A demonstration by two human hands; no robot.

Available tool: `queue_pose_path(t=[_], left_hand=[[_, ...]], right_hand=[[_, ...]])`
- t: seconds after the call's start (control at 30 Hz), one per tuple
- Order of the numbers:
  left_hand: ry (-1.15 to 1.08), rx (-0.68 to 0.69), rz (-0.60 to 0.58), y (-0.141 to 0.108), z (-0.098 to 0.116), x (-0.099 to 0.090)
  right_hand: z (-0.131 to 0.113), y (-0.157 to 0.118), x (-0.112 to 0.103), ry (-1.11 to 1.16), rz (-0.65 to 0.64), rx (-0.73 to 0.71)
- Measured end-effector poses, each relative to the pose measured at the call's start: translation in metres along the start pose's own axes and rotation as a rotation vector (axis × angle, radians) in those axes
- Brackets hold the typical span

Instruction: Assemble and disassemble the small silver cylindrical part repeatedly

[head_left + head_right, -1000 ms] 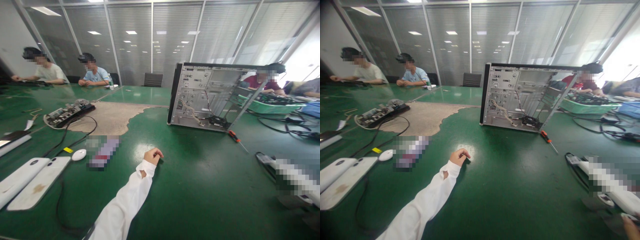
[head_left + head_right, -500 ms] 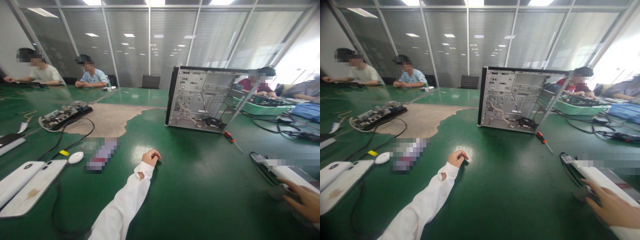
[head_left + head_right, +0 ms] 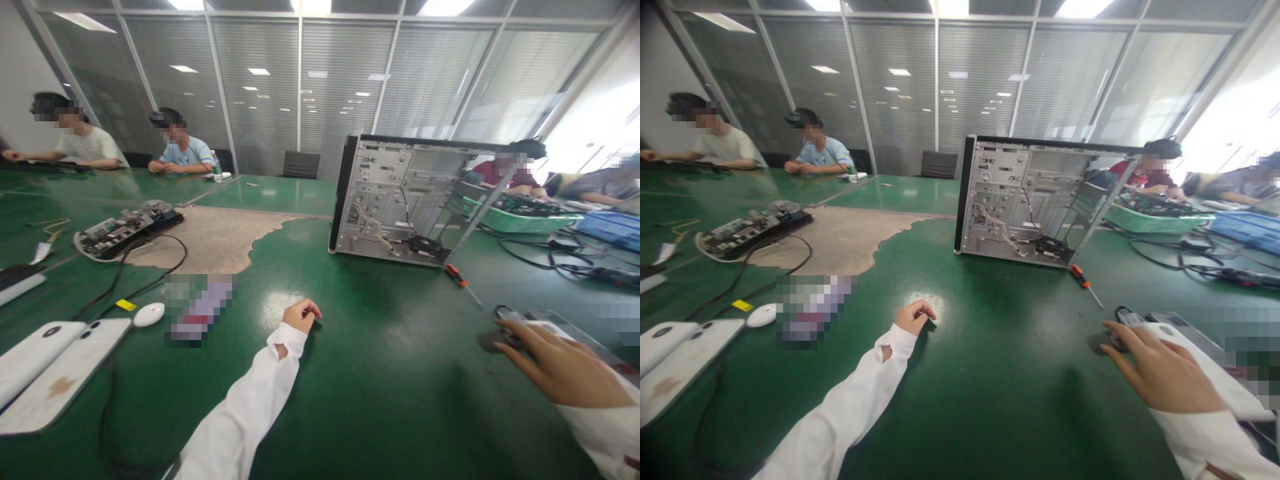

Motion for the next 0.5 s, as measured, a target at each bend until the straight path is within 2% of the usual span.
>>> queue_pose_path(t=[0.07,0.2,0.3,0.4,0.5], left_hand=[[-0.001,0.001,0.000,0.000,0.000,0.000],[-0.003,0.009,-0.001,0.000,0.000,-0.001],[-0.003,0.021,-0.003,-0.001,0.000,-0.001],[-0.005,0.031,-0.009,0.000,0.000,0.000],[-0.007,0.057,-0.007,0.000,-0.001,0.000]], right_hand=[[-0.041,0.024,0.001,0.070,-0.124,-0.089],[-0.126,0.066,0.017,0.259,-0.192,-0.198],[-0.175,0.087,0.039,0.325,-0.240,-0.266],[-0.201,0.099,0.061,0.384,-0.256,-0.261],[-0.204,0.099,0.083,0.525,-0.241,-0.188]])
Point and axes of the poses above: each hand's wrist, its own y-axis towards the middle knuckle, its own x-axis out of the palm, z = x × y, the point moved 2 cm from there along y, towards the middle knuckle, and after that the axes turned 4 degrees about y, right-handed, at the moved point
